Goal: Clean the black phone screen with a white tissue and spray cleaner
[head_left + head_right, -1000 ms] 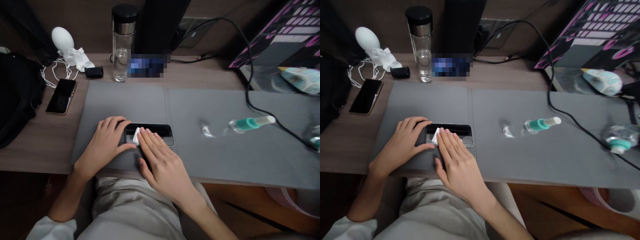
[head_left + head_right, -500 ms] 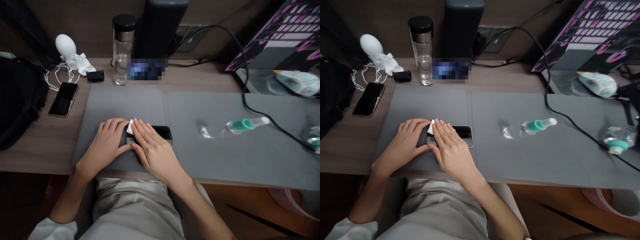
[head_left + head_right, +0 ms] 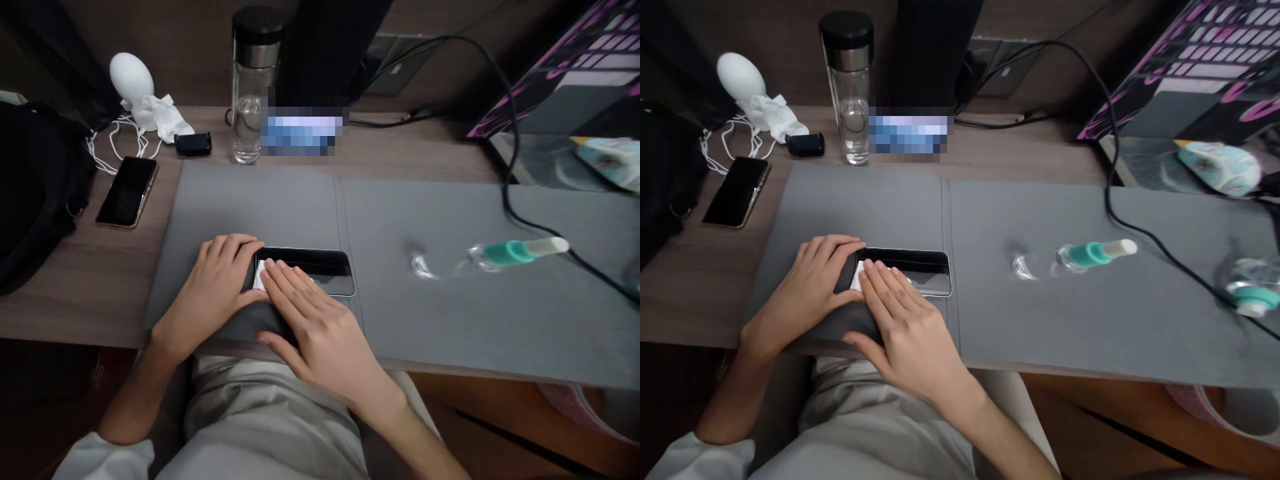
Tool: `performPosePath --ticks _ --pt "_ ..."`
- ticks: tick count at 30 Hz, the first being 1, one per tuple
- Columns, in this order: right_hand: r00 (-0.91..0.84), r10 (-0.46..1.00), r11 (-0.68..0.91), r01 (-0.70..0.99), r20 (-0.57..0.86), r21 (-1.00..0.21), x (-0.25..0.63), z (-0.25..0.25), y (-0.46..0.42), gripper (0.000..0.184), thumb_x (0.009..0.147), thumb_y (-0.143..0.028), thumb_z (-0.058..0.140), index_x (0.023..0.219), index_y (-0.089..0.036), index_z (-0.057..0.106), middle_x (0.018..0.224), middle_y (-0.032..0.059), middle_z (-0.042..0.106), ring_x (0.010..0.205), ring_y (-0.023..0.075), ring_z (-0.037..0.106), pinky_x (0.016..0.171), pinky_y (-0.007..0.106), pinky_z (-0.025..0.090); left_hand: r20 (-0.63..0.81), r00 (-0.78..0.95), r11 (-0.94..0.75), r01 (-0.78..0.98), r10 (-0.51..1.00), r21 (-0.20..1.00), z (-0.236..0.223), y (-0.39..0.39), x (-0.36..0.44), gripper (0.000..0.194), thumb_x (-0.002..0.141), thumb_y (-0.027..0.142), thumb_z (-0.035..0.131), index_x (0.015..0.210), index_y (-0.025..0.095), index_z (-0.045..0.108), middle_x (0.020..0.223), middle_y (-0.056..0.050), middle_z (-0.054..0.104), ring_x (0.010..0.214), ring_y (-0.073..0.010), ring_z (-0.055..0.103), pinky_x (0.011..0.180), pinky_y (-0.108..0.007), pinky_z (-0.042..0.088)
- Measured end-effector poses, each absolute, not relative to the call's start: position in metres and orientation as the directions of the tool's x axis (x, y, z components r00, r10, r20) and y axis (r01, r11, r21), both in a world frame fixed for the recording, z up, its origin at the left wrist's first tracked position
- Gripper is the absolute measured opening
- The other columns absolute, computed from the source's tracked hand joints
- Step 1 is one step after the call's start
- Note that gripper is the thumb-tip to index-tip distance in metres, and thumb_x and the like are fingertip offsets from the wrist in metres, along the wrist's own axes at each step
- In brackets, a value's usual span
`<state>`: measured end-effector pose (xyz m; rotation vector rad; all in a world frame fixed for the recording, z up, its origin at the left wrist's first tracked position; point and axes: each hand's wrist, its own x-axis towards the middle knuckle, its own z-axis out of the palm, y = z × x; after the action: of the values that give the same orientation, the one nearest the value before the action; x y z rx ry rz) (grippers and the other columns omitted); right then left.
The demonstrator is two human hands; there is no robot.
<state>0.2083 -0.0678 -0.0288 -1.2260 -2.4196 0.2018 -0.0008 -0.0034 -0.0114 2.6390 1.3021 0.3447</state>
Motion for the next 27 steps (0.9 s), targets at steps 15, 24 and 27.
performPosePath --ticks 15,24,27 --pt "-0.494 0.822 0.568 0.747 0.283 -0.345 0.196 -0.03 -0.036 0.063 0.111 -0.042 0.047 0.163 -0.005 0.043 0.166 0.02 0.045 0.158 0.0297 0.042 0.133 0.052 0.036 0.165 0.573 -0.595 0.755 0.803 0.274 -0.017 -0.002 -0.003 0.075 0.102 0.052 0.067 0.159 0.016 0.035 0.154 -0.018 0.055 0.137 -0.0324 0.053 0.113 -0.046 0.041" --pt "-0.494 0.812 0.58 0.746 0.31 -0.328 0.195 -0.034 -0.035 0.066 0.111 -0.047 0.047 0.163 -0.007 0.044 0.166 0.0195 0.045 0.158 0.0298 0.042 0.132 0.053 0.037 0.164 0.573 -0.594 0.748 0.803 0.296 -0.016 -0.002 -0.003 0.081 0.105 0.052 0.062 0.168 0.021 0.021 0.157 -0.017 0.053 0.142 -0.032 0.05 0.115 -0.047 0.041" --pt "-0.507 0.804 0.591 0.737 0.311 -0.328 0.196 -0.032 -0.035 0.067 0.111 -0.049 0.047 0.16 -0.005 0.046 0.167 0.0199 0.044 0.158 0.029 0.041 0.133 0.052 0.036 0.161 0.572 -0.592 0.749 0.804 0.297 -0.014 -0.002 -0.003 0.088 0.1 0.055 0.069 0.166 0.02 0.023 0.156 -0.017 0.054 0.141 -0.0326 0.051 0.114 -0.047 0.041"
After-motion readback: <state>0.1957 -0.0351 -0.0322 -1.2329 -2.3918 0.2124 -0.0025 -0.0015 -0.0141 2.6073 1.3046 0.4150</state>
